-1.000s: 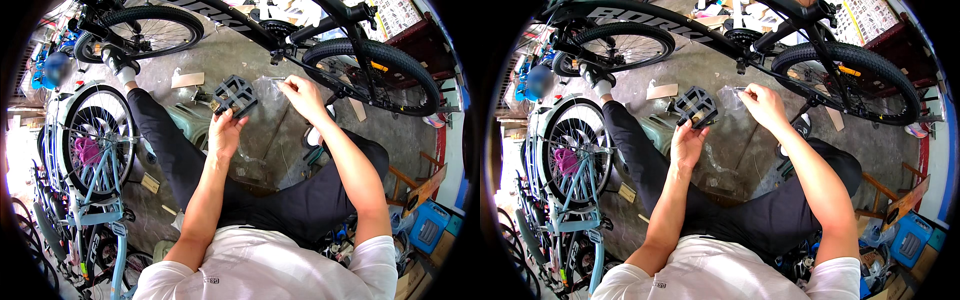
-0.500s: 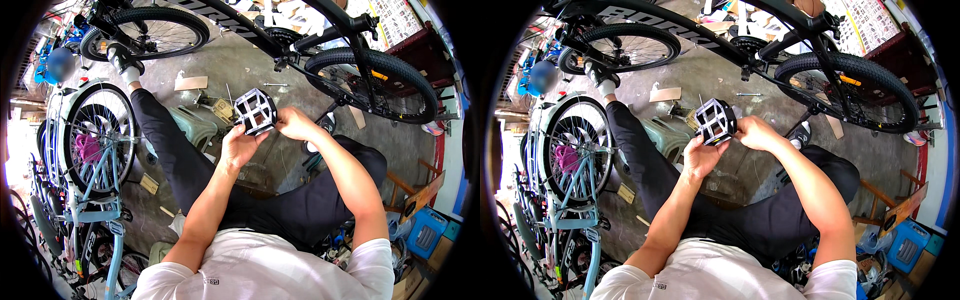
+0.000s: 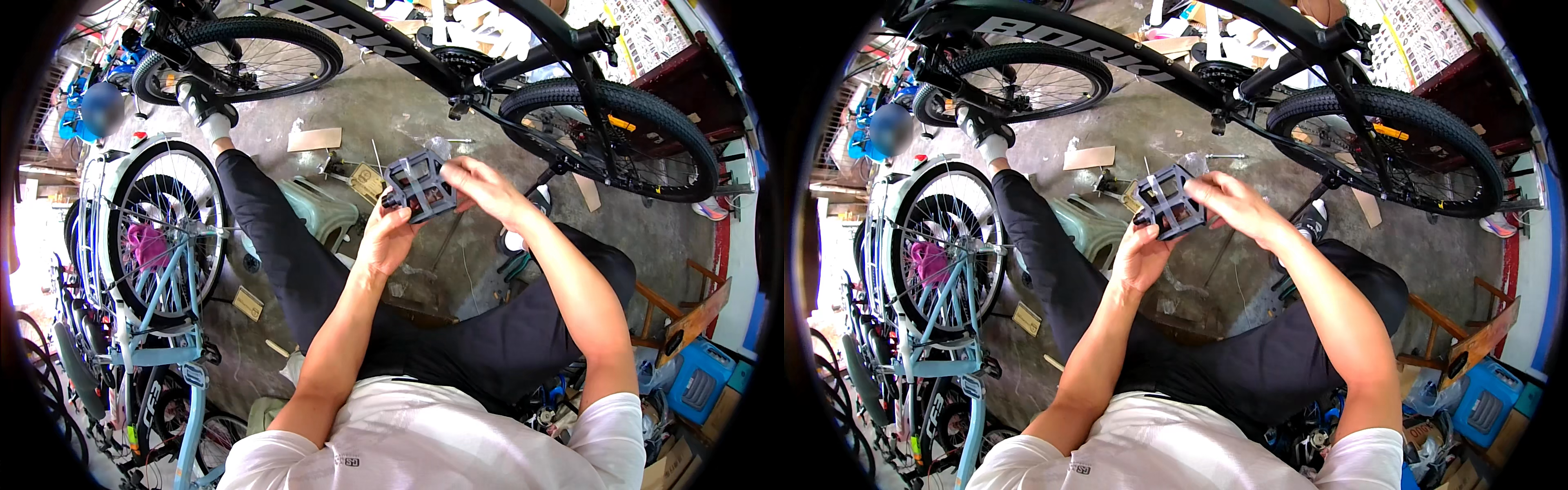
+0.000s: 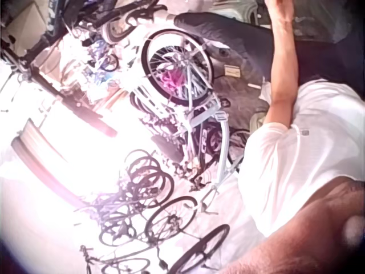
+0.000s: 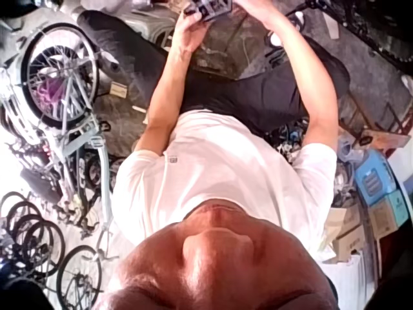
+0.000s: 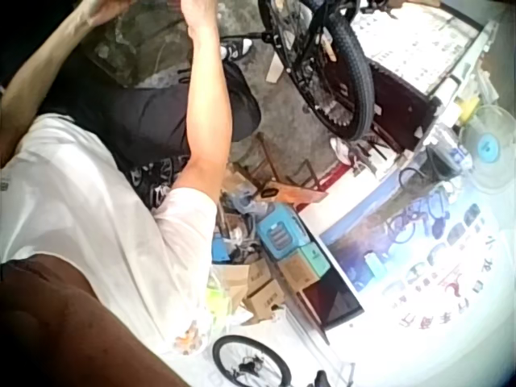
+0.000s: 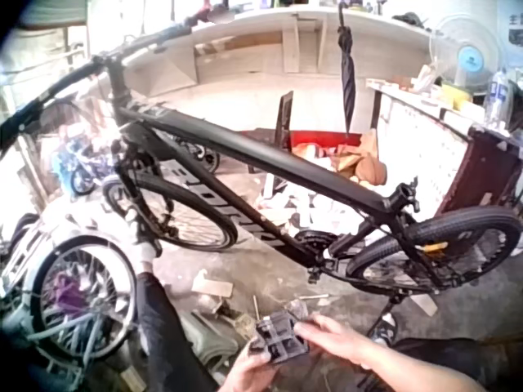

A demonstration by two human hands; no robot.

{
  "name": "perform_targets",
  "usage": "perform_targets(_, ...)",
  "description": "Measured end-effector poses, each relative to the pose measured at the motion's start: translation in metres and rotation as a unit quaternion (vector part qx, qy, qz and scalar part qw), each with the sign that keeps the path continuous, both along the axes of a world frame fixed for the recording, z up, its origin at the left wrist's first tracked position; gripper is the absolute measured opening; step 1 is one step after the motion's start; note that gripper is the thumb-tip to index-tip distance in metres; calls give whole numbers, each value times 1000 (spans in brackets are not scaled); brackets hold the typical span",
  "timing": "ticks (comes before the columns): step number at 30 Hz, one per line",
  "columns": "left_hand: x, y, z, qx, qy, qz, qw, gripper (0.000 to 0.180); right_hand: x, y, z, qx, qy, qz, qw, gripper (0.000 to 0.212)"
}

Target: The person unwraps bicycle pedals from plastic packaging, then attaches a pedal to the bicycle crank arm and tightens it using a wrench.

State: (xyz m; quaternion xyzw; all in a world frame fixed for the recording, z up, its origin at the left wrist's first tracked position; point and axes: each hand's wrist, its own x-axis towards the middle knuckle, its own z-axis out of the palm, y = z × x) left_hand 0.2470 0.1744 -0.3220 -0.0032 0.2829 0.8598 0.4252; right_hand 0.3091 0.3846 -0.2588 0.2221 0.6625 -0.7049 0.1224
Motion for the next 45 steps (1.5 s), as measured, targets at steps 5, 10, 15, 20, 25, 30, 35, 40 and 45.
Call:
perform_targets(5,-6,-8,-33,-9,14,-29,999,63,6,-13,5,33,17,-63,997,71)
perform_targets(10,-46,-6,-73,-85,1,21,996,67,21,3,15,146,7,-75,987,74)
perform_targets(15,-135,14,-119,-175,42,63,982,43,31,9,19,290,52,-13,955,75)
perform_targets(20,-203,79,-97,-178,88,69,978,54,32,13,10,259,37,-4,965,77)
perform_targets(25,-206,102,-81,-341,92,75,932,49,26,24,6,238,30,-30,970,73)
perform_targets(30,-122,74,-72,-327,48,40,943,29,19,27,2,207,57,-80,973,69)
perform_targets(35,-43,42,3,-335,127,159,920,20,8,14,30,27,65,-131,989,59)
perform_targets(40,-11,33,56,-321,264,183,891,16,2,1,26,21,82,-149,985,56)
perform_targets(45,-9,42,79,-290,232,126,920,26,2,-6,18,91,135,-137,977,53)
